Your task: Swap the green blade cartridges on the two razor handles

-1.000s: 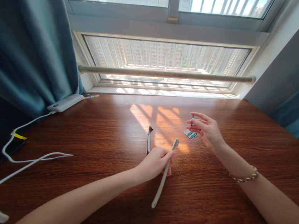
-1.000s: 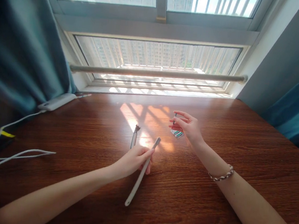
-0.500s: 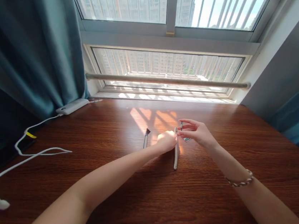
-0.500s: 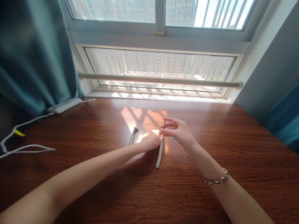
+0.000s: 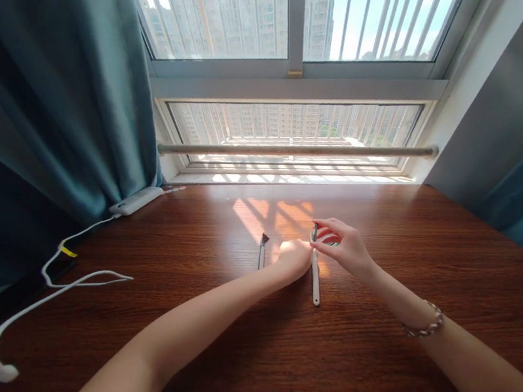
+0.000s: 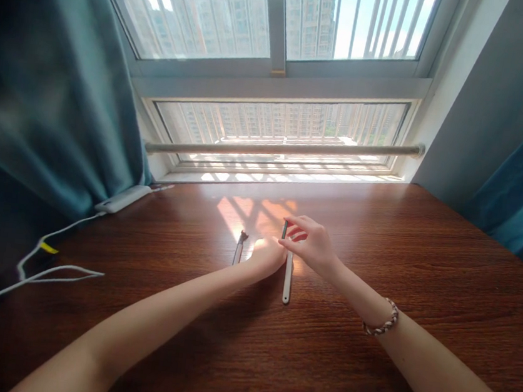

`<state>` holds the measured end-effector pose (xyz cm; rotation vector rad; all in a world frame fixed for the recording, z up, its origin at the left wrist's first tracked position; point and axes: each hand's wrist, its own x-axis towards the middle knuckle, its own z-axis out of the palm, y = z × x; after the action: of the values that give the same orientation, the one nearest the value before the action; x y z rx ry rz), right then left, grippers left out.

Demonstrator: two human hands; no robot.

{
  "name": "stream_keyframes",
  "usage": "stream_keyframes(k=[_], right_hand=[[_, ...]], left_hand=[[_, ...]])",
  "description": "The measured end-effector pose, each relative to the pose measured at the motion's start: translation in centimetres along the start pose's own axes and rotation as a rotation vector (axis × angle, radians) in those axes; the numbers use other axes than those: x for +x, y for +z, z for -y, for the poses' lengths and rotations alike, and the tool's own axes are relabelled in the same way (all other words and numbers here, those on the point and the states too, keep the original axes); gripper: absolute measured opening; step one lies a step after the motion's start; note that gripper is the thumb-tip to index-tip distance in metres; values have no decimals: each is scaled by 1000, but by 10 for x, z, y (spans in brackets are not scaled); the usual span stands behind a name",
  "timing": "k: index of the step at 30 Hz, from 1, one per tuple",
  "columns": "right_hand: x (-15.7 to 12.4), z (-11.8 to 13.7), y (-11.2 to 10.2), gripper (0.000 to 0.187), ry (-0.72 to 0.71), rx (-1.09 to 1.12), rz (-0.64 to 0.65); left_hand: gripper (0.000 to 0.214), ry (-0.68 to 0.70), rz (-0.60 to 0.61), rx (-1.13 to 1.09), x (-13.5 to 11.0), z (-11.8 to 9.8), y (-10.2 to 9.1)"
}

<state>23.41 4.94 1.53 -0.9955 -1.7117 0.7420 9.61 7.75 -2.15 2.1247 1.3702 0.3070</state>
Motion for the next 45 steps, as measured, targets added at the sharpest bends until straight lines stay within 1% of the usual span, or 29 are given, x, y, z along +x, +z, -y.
stream_keyframes(k=[2,4,7,8,10,11,12,13,17,20,22,25,27,31,34,36,37,39,41,42,43,45], right_hand=[[-2,1,2,41,-55,-52,-7],[-5,3,6,40,-93,-98,-6],[-9,8,14,40,-146,-146,17],[-11,10,17,40,-158,-156,31],[-13,15,24,38,-174,-166,57],[-13,18,28,38,-180,-169,67],[-14,21,32,37,-187,-169,74],[-13,23,35,37,-197,-172,76],[-7,30,44,39,-227,-219,73],[-2,31,49,41,-247,-257,51],[-1,30,52,41,-261,-271,26],[-4,27,54,41,-297,-305,-2],[-8,24,54,41,-319,-330,-8],[-12,21,51,41,-330,-348,7],[-13,22,50,39,-307,-290,44],[-11,24,49,41,-216,-163,68],[-11,26,49,42,-128,-61,73],[-8,27,48,43,112,169,79],[-6,25,48,40,333,358,117],[-5,24,48,38,405,424,151],[-5,22,48,35,448,473,189],[-4,17,49,31,468,545,247]], left_hand=[[35,15,-82,-55,-6,4,-10],[43,50,-98,-178,-15,9,-19],[54,99,-41,-378,-34,15,-30],[56,116,-7,-491,-41,16,-32],[53,120,96,-843,-53,18,-36],[50,106,131,-975,-58,18,-37],[46,88,155,-1080,-61,19,-39],[43,73,162,-1140,-64,19,-41],[36,62,158,-1256,-67,24,-50],[34,61,196,-1284,-68,29,-58],[32,88,227,-1291,-69,31,-60],[33,142,266,-1278,-71,33,-61],[35,152,278,-1239,-71,33,-60],[37,169,279,-1110,-71,32,-59],[35,189,246,-983,-70,33,-59],[36,226,150,-872,-71,35,-59],[36,257,71,-790,-71,36,-59],[34,336,-120,-578,-71,39,-59],[33,398,-259,-348,-72,44,-60],[33,420,-295,-254,-72,46,-60],[33,438,-309,-184,-73,48,-61],[35,467,-309,-90,-73,50,-61]])
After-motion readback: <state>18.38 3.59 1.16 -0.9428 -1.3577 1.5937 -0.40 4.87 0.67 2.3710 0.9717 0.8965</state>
